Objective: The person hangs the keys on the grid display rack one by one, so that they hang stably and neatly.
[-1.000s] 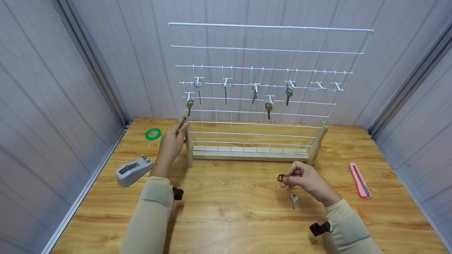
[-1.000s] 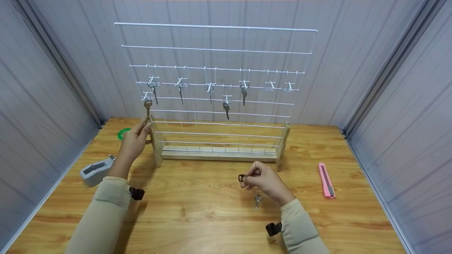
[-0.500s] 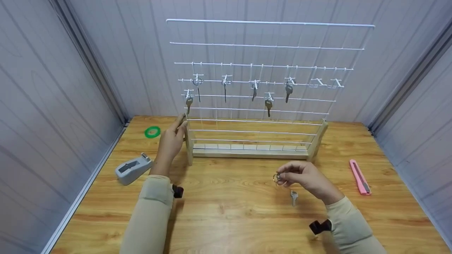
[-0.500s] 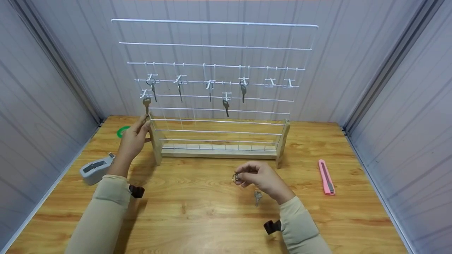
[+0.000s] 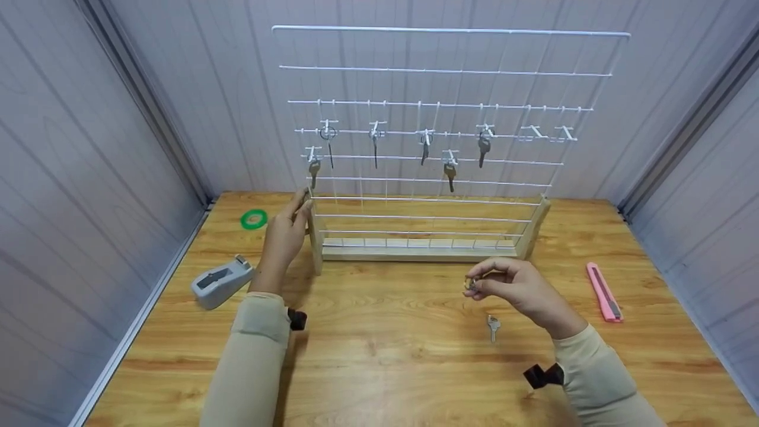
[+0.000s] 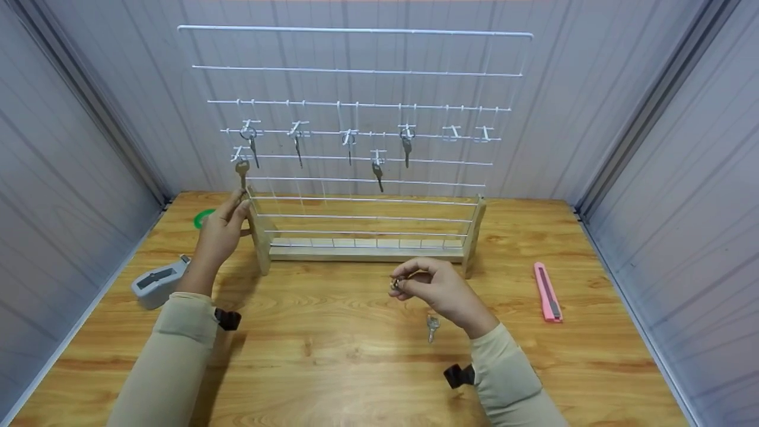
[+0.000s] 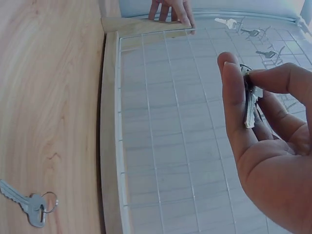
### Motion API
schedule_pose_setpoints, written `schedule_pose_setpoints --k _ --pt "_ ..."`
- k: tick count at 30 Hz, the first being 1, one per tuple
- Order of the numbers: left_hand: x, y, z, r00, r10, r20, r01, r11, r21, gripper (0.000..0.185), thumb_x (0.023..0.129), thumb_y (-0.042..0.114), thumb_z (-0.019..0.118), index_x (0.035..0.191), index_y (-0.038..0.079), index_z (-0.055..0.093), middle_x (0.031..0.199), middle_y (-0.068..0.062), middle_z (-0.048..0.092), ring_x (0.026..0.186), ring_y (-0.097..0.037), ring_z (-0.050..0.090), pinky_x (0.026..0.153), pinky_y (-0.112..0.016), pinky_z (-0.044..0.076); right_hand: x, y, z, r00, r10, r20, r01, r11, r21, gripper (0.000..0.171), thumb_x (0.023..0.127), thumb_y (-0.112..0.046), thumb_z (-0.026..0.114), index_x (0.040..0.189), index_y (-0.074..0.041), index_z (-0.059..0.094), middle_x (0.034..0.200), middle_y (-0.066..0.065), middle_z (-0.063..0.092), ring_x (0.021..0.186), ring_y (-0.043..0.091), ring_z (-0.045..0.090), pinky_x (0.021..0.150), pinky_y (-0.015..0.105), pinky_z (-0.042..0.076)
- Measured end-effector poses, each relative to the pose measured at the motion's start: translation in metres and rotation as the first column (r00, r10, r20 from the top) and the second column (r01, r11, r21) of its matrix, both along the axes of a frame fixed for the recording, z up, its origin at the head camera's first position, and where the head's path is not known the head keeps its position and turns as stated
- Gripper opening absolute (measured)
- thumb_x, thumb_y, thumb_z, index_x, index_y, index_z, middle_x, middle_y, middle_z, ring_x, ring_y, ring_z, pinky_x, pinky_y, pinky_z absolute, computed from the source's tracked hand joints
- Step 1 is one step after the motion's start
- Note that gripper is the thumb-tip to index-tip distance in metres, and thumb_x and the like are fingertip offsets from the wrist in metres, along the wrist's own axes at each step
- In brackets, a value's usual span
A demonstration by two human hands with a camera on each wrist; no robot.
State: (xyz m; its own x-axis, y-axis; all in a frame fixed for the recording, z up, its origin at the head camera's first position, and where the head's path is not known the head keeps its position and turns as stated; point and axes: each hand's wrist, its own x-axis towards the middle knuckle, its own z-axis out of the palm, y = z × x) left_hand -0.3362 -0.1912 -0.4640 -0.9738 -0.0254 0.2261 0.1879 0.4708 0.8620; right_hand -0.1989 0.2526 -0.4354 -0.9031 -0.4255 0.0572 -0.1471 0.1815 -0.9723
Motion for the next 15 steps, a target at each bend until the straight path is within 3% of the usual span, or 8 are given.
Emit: schedule_pose_setpoints --k 6,15 --pt "-0.001 0.002 0.001 1.000 -0.004 0.009 0.004 1.000 0.021 0.052 0.114 0.041 0.049 0.165 0.030 0.044 0.165 -0.013 0.051 0.143 -0.040 0.060 0.102 -0.051 0.066 0.004 0.000 0.010 0.999 -0.005 -0.040 0.003 0.999 -0.042 0.031 0.104 -0.004 0.068 0.121 0.021 0.062 0.106 -0.003 0.081 0.099 0.011 0.080 0.090 0.029 0.069" --pt "-0.001 0.001 0.000 0.999 0.003 0.036 -0.004 1.000 0.028 0.053 0.114 0.042 0.048 0.165 0.029 0.043 0.166 -0.012 0.049 0.147 -0.040 0.056 0.105 -0.051 0.064 0.010 -0.001 0.018 0.992 -0.088 -0.091 0.078 0.991 -0.110 0.020 0.102 0.000 0.069 0.113 0.016 0.064 0.105 -0.006 0.079 0.101 0.010 0.078 0.094 0.025 0.067"
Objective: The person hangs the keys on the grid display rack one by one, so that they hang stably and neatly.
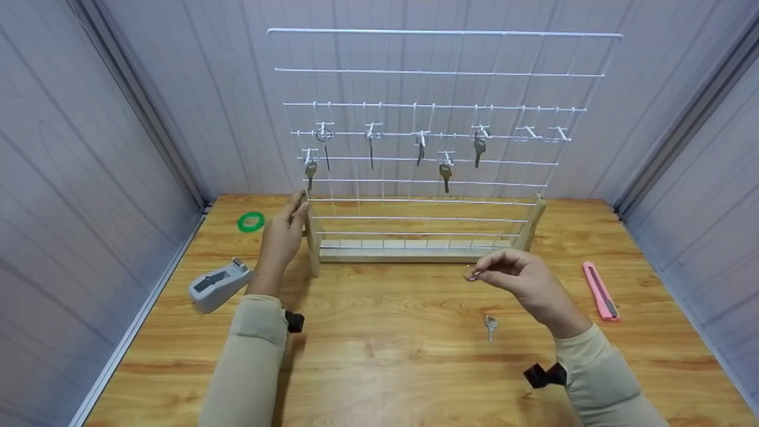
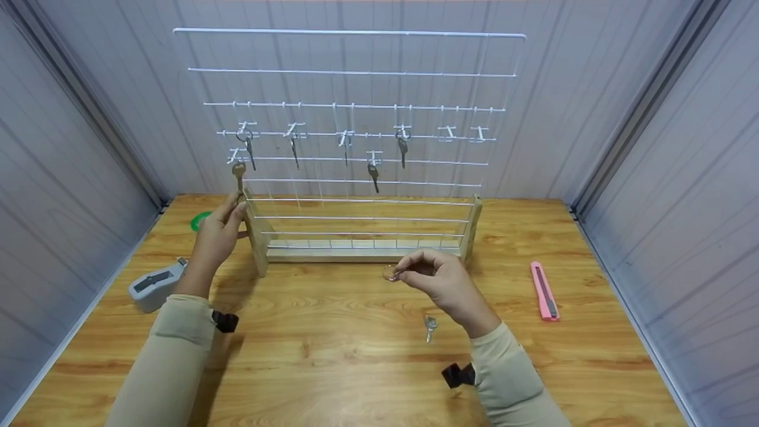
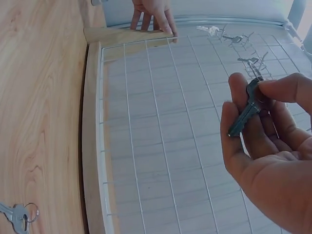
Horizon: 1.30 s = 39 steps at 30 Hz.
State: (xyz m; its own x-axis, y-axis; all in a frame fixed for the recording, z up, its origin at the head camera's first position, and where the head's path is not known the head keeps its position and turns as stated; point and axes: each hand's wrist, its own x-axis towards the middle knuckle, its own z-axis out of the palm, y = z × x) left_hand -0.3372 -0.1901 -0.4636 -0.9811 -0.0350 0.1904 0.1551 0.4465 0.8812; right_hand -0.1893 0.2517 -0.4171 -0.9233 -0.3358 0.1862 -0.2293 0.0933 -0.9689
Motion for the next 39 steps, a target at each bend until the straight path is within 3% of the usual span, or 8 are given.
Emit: schedule_pose_setpoints --k 4,7,9,20,25,30,36,39 --pt "-0.002 0.000 0.000 1.000 -0.007 -0.004 0.007 1.000 0.002 0.053 0.114 0.043 0.048 0.165 0.029 0.043 0.167 -0.011 0.048 0.148 -0.040 0.055 0.105 -0.051 0.064 0.002 -0.003 0.004 0.997 -0.074 -0.009 0.074 0.997 -0.028 0.015 0.100 0.003 0.071 0.110 0.013 0.067 0.103 -0.007 0.078 0.099 0.008 0.076 0.093 0.022 0.065" --pt "-0.002 -0.001 -0.001 1.000 -0.011 -0.011 0.010 1.000 -0.010 0.053 0.114 0.043 0.048 0.165 0.029 0.043 0.167 -0.011 0.048 0.147 -0.040 0.056 0.105 -0.052 0.064 0.003 -0.004 0.007 0.991 -0.137 -0.008 0.136 0.988 -0.067 0.008 0.097 0.006 0.071 0.104 0.003 0.073 0.102 -0.006 0.077 0.098 0.007 0.074 0.092 0.021 0.064" --pt "-0.002 -0.001 -0.002 1.000 -0.013 -0.017 0.013 1.000 -0.011 0.053 0.114 0.042 0.048 0.165 0.028 0.043 0.166 -0.012 0.049 0.147 -0.040 0.056 0.105 -0.053 0.064 0.003 -0.004 0.009 0.987 -0.160 -0.007 0.159 0.981 -0.108 0.014 0.097 0.009 0.070 0.102 -0.003 0.075 0.102 -0.004 0.076 0.096 0.007 0.072 0.090 0.021 0.063" --pt "-0.001 -0.003 -0.002 0.999 -0.022 -0.030 0.021 0.999 -0.025 0.056 0.114 0.046 0.047 0.166 0.027 0.041 0.166 -0.015 0.049 0.145 -0.041 0.058 0.102 -0.052 0.065 -0.008 0.006 0.030 0.995 -0.098 0.018 0.098 0.929 -0.357 0.027 0.105 0.009 0.057 0.101 -0.012 0.074 0.107 -0.005 0.073 0.094 0.008 0.068 0.080 0.019 0.060" --pt "-0.002 -0.002 -0.002 0.999 -0.017 -0.046 0.015 0.999 -0.037 0.057 0.114 0.046 0.046 0.166 0.025 0.042 0.163 -0.019 0.051 0.143 -0.045 0.059 0.100 -0.053 0.066 -0.015 0.006 0.046 0.985 -0.175 0.012 0.164 0.893 -0.418 0.030 0.103 0.011 0.059 0.099 -0.012 0.079 0.102 -0.004 0.077 0.092 0.008 0.072 0.084 0.018 0.062" --pt "-0.003 -0.003 -0.004 0.997 -0.018 -0.070 0.016 0.999 -0.032 0.055 0.114 0.044 0.048 0.165 0.025 0.045 0.162 -0.017 0.053 0.141 -0.043 0.060 0.098 -0.053 0.067 -0.022 0.003 0.072 0.941 -0.338 0.004 0.305 0.842 -0.444 0.032 0.101 0.015 0.059 0.097 -0.008 0.080 0.097 0.001 0.080 0.088 0.010 0.072 0.080 0.019 0.061" --pt "-0.002 -0.003 -0.003 0.997 -0.024 -0.071 0.022 0.999 -0.030 0.053 0.114 0.042 0.048 0.164 0.024 0.045 0.163 -0.017 0.052 0.142 -0.044 0.060 0.098 -0.052 0.067 -0.037 0.000 0.103 0.852 -0.522 -0.035 0.420 0.722 -0.550 0.024 0.097 0.018 0.063 0.097 0.000 0.079 0.096 0.007 0.080 0.084 0.013 0.074 0.075 0.020 0.062" --pt "-0.002 -0.002 -0.002 0.998 -0.023 -0.063 0.021 0.999 -0.034 0.053 0.114 0.042 0.047 0.165 0.025 0.045 0.163 -0.017 0.052 0.142 -0.044 0.059 0.098 -0.052 0.067 -0.046 -0.002 0.115 0.813 -0.579 -0.053 0.445 0.679 -0.584 0.020 0.096 0.017 0.066 0.097 0.002 0.079 0.095 0.008 0.080 0.083 0.013 0.074 0.070 0.020 0.061"
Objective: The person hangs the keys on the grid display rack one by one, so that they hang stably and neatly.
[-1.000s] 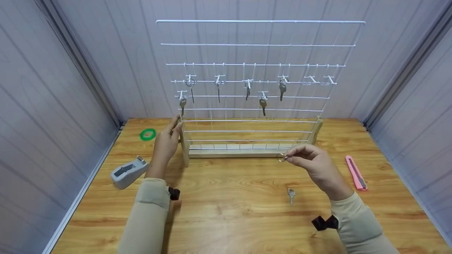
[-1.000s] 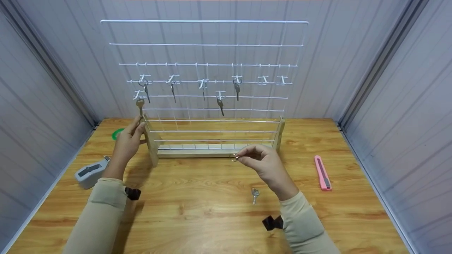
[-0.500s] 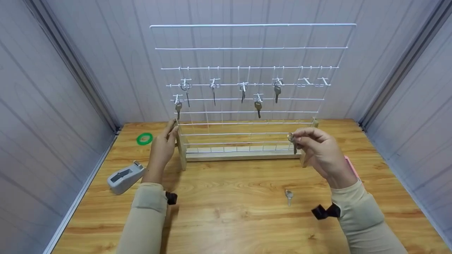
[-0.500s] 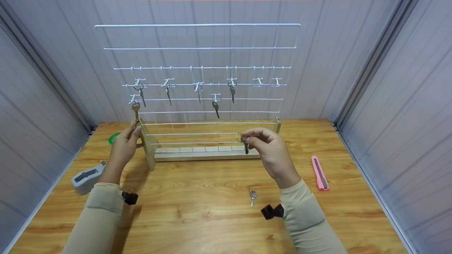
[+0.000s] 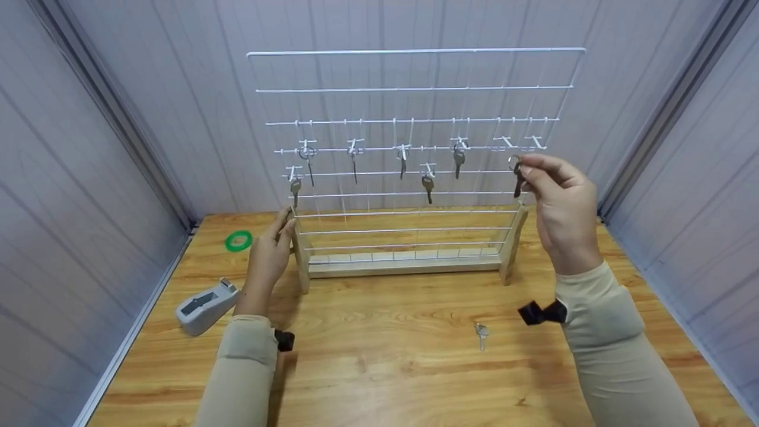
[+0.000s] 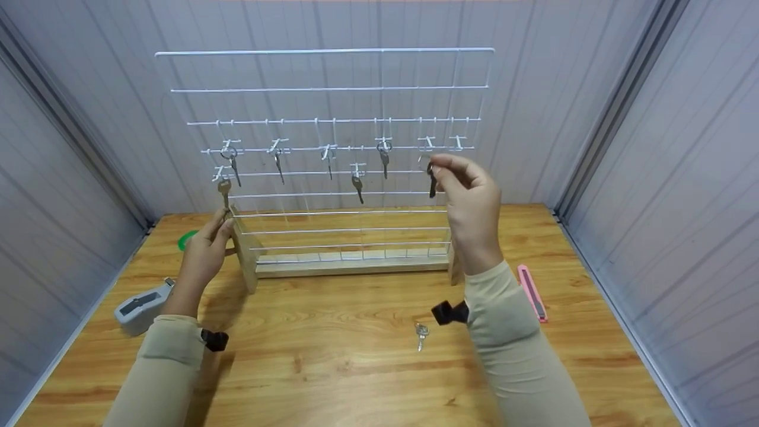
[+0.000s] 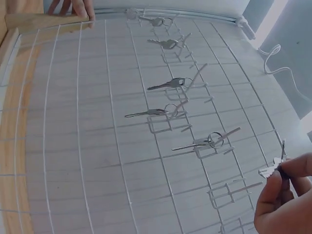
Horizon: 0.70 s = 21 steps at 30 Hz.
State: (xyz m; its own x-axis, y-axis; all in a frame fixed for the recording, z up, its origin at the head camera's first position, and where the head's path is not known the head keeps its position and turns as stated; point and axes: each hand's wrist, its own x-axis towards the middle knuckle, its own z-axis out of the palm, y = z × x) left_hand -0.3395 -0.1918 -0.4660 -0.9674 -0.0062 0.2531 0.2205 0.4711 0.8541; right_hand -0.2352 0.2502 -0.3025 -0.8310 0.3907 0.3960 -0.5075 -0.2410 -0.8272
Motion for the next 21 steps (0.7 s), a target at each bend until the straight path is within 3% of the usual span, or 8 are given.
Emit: schedule_pose_setpoints --k 7,12,15,21 --pt "0.001 0.000 0.001 1.000 0.001 0.015 -0.001 1.000 0.007 0.053 0.114 0.042 0.047 0.165 0.028 0.043 0.165 -0.016 0.050 0.143 -0.042 0.059 0.100 -0.053 0.066 -0.015 -0.002 0.011 0.997 -0.076 0.000 0.076 0.997 0.002 0.012 0.096 0.011 0.071 0.097 0.003 0.079 0.094 0.007 0.078 0.080 0.014 0.070 0.064 0.019 0.057" --pt "0.000 0.000 0.001 1.000 0.003 0.016 -0.003 1.000 0.007 0.052 0.115 0.038 0.047 0.166 0.026 0.042 0.165 -0.018 0.049 0.142 -0.042 0.059 0.101 -0.051 0.066 -0.021 0.001 0.009 0.983 -0.182 0.012 0.180 0.978 0.105 0.010 0.097 0.007 0.073 0.103 0.003 0.080 0.094 0.004 0.076 0.080 0.014 0.067 0.063 0.018 0.057" --pt "-0.001 0.000 0.000 1.000 0.008 0.016 -0.008 1.000 0.002 0.051 0.115 0.039 0.046 0.165 0.027 0.043 0.165 -0.017 0.050 0.141 -0.042 0.060 0.101 -0.051 0.066 -0.021 0.003 0.005 0.965 -0.263 0.020 0.253 0.946 0.203 0.012 0.098 0.003 0.073 0.107 0.001 0.080 0.095 -0.001 0.075 0.080 0.014 0.065 0.066 0.017 0.057" --pt "-0.001 0.000 0.000 1.000 0.017 0.014 -0.017 1.000 -0.010 0.051 0.115 0.040 0.046 0.165 0.027 0.045 0.163 -0.017 0.052 0.140 -0.042 0.061 0.101 -0.052 0.066 -0.023 0.001 -0.001 0.918 -0.396 -0.032 0.377 0.843 0.382 0.015 0.101 -0.003 0.072 0.113 -0.001 0.081 0.097 -0.009 0.071 0.080 0.009 0.062 0.068 0.014 0.055"
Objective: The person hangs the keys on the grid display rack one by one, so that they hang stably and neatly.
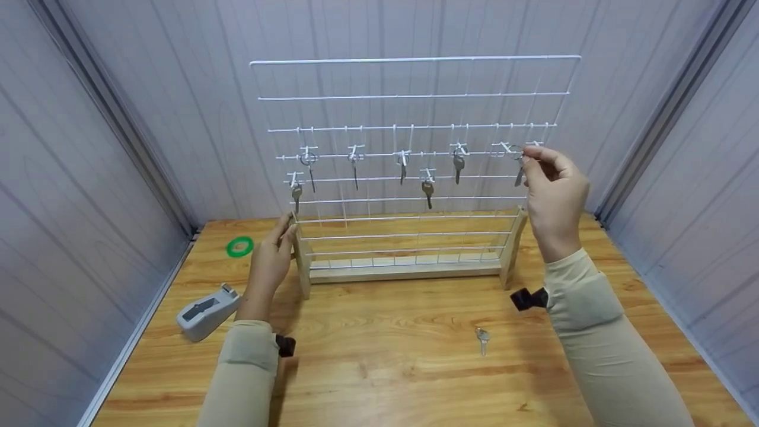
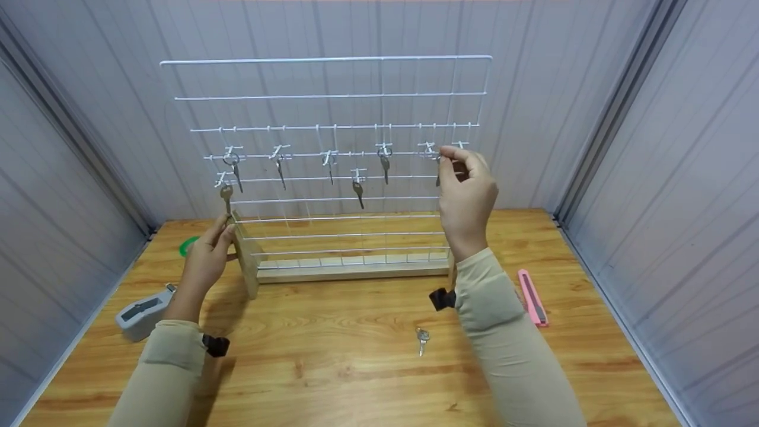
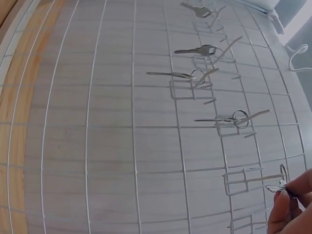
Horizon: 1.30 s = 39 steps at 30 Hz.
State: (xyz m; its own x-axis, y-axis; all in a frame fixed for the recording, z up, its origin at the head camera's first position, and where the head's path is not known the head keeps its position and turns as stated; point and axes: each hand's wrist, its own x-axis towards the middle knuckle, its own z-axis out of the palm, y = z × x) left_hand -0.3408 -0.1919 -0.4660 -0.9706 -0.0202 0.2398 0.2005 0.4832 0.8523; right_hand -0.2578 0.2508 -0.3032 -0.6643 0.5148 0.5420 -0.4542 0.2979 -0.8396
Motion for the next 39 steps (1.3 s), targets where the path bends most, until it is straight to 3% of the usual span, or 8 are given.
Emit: schedule_pose_setpoints --k 7,14,20,30,39 --pt "-0.001 0.001 -0.003 1.000 0.001 0.000 -0.001 1.000 0.006 0.052 0.115 0.039 0.047 0.165 0.024 0.044 0.163 -0.017 0.052 0.140 -0.042 0.061 0.101 -0.051 0.066 -0.004 -0.006 -0.007 0.997 -0.069 -0.033 0.073 0.990 0.122 0.015 0.100 -0.004 0.073 0.111 -0.001 0.082 0.102 -0.005 0.069 0.082 0.005 0.062 0.070 0.013 0.053" --pt "0.000 0.001 -0.003 1.000 -0.007 0.008 0.007 1.000 0.028 0.053 0.115 0.040 0.047 0.165 0.025 0.044 0.164 -0.017 0.050 0.141 -0.042 0.061 0.101 -0.051 0.066 -0.007 -0.008 -0.011 0.995 -0.101 0.026 0.094 0.979 0.178 0.016 0.100 -0.011 0.076 0.112 -0.001 0.079 0.100 -0.003 0.071 0.080 0.005 0.063 0.069 0.014 0.053" --pt "0.001 0.001 -0.004 1.000 -0.012 0.009 0.012 1.000 0.024 0.053 0.115 0.040 0.047 0.165 0.024 0.043 0.163 -0.017 0.052 0.141 -0.041 0.061 0.100 -0.052 0.066 -0.011 -0.013 -0.016 0.996 -0.057 0.066 0.045 0.983 0.177 0.020 0.100 -0.013 0.077 0.111 0.002 0.072 0.099 0.005 0.075 0.078 0.004 0.065 0.067 0.012 0.055" --pt "0.001 0.001 -0.005 1.000 0.003 0.010 -0.004 1.000 0.017 0.052 0.115 0.041 0.047 0.164 0.024 0.046 0.162 -0.018 0.053 0.140 -0.042 0.061 0.100 -0.052 0.066 -0.017 -0.011 -0.021 0.991 0.051 0.124 -0.060 0.995 0.074 0.030 0.098 -0.011 0.079 0.120 -0.001 0.061 0.102 -0.003 0.069 0.088 0.008 0.067 0.072 0.013 0.063" --pt "0.000 0.001 0.000 1.000 0.011 -0.014 -0.011 1.000 0.002 0.049 0.115 0.037 0.048 0.163 0.026 0.048 0.159 -0.017 0.056 0.137 -0.041 0.064 0.098 -0.051 0.067 -0.006 0.001 -0.039 0.962 0.105 0.250 -0.131 0.987 0.089 0.040 0.100 -0.014 0.077 0.129 -0.004 0.053 0.109 -0.005 0.066 0.096 0.007 0.067 0.081 0.014 0.063"
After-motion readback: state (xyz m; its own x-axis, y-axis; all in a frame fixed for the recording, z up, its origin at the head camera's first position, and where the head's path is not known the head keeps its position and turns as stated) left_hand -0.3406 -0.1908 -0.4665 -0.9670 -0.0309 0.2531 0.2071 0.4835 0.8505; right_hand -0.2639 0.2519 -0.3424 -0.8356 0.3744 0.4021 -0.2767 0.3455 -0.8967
